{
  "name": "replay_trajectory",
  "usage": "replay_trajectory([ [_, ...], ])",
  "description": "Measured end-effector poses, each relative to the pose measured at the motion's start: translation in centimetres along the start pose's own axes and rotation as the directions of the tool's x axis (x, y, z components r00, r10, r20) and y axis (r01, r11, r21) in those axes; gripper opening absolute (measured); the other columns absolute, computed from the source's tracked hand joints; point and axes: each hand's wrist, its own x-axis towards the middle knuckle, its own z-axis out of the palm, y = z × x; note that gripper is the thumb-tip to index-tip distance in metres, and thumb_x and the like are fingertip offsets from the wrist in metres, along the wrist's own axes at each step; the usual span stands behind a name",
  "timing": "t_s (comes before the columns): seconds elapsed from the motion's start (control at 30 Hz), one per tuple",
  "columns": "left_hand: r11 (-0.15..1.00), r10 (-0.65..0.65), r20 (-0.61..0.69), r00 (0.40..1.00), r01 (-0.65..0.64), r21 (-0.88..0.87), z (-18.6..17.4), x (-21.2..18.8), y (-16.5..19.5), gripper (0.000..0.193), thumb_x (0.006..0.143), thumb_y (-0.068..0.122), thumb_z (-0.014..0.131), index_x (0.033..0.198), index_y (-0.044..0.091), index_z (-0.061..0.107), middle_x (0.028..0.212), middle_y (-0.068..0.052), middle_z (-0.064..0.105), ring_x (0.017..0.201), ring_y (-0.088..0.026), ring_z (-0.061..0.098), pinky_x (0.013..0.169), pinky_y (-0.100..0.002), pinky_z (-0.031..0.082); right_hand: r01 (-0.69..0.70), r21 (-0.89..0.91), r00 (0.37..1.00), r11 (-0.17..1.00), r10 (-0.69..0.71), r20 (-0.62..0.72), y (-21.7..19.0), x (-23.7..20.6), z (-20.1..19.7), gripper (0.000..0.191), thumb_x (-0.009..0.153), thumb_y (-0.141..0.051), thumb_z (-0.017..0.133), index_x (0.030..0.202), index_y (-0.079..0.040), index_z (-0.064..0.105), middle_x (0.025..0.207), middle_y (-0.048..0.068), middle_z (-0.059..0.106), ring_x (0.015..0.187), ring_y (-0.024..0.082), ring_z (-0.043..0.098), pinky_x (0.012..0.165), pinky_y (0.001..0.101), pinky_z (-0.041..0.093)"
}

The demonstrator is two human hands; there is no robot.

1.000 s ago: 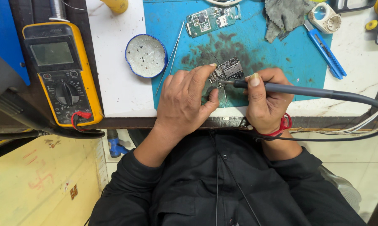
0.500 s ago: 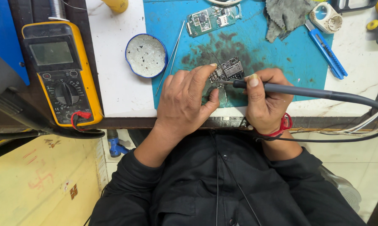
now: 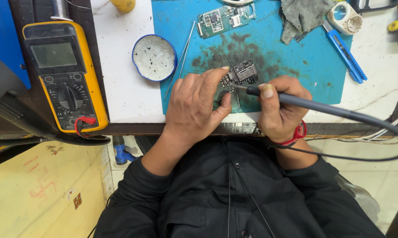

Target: The person solders a small circuit board using a soldering iron and solder wire, then applies flux and cleans the board with a toothbrush. They also use a hot air gun and tweezers to adjust components on the board.

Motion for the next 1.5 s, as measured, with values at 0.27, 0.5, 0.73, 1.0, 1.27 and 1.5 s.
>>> replay_trajectory([
  [0.27,1.000,-0.006,-0.003,1.000,0.006,0.013,0.0,0.1,0.0,0.059,0.092,0.021,0.080,0.140,0.008,0.049,0.121,-0.005,0.067,0.094,-0.023,0.059,0.082,-0.039,0.044,0.211,-0.154,0.977,0.965,-0.203,0.065,-0.6,0.5,0.0,0.014,0.108,-0.009,0.063,0.098,-0.001,0.057,0.086,0.012,0.067,0.063,0.020,0.061,0.060,0.0296,0.046],
  [0.5,1.000,0.001,-0.020,1.000,0.000,0.014,0.0,0.1,-0.1,0.059,0.091,0.021,0.080,0.140,0.008,0.049,0.122,-0.005,0.067,0.095,-0.023,0.060,0.083,-0.038,0.044,0.279,-0.202,0.958,0.939,-0.257,0.126,-1.1,1.0,0.1,0.012,0.105,-0.007,0.065,0.096,-0.003,0.058,0.086,0.011,0.069,0.067,0.024,0.065,0.063,0.0326,0.051],
  [0.73,1.000,-0.005,-0.017,1.000,0.005,0.002,0.0,0.0,-0.1,0.060,0.091,0.021,0.080,0.140,0.008,0.049,0.122,-0.005,0.068,0.094,-0.023,0.060,0.083,-0.038,0.045,0.275,-0.207,0.959,0.939,-0.251,0.134,-1.2,1.1,0.1,0.011,0.103,-0.006,0.065,0.095,-0.003,0.058,0.085,0.011,0.069,0.064,0.024,0.064,0.062,0.0326,0.050],
  [1.0,1.000,-0.001,-0.019,1.000,0.001,0.004,0.1,0.0,-0.1,0.060,0.090,0.021,0.080,0.140,0.008,0.049,0.123,-0.005,0.067,0.096,-0.023,0.060,0.084,-0.038,0.045,0.274,-0.191,0.958,0.942,-0.251,0.137,-1.2,1.1,0.0,0.013,0.105,-0.007,0.065,0.095,-0.003,0.058,0.085,0.011,0.069,0.065,0.023,0.065,0.062,0.0319,0.050],
  [1.27,1.000,-0.003,-0.009,1.000,0.003,-0.004,0.1,0.0,-0.1,0.059,0.091,0.021,0.080,0.140,0.008,0.050,0.122,-0.005,0.067,0.094,-0.023,0.060,0.084,-0.039,0.045,0.270,-0.202,0.960,0.941,-0.249,0.125,-1.1,1.0,0.0,0.013,0.105,-0.007,0.064,0.095,-0.003,0.057,0.085,0.010,0.069,0.064,0.023,0.064,0.061,0.0323,0.049],
  [1.5,1.000,-0.004,-0.010,1.000,0.004,0.000,0.1,0.1,-0.1,0.059,0.090,0.020,0.080,0.140,0.008,0.050,0.121,-0.005,0.068,0.095,-0.023,0.060,0.083,-0.039,0.045,0.277,-0.201,0.959,0.940,-0.257,0.118,-1.0,1.1,0.2,0.013,0.105,-0.007,0.064,0.095,-0.003,0.056,0.084,0.010,0.068,0.064,0.023,0.063,0.061,0.0330,0.049],
])
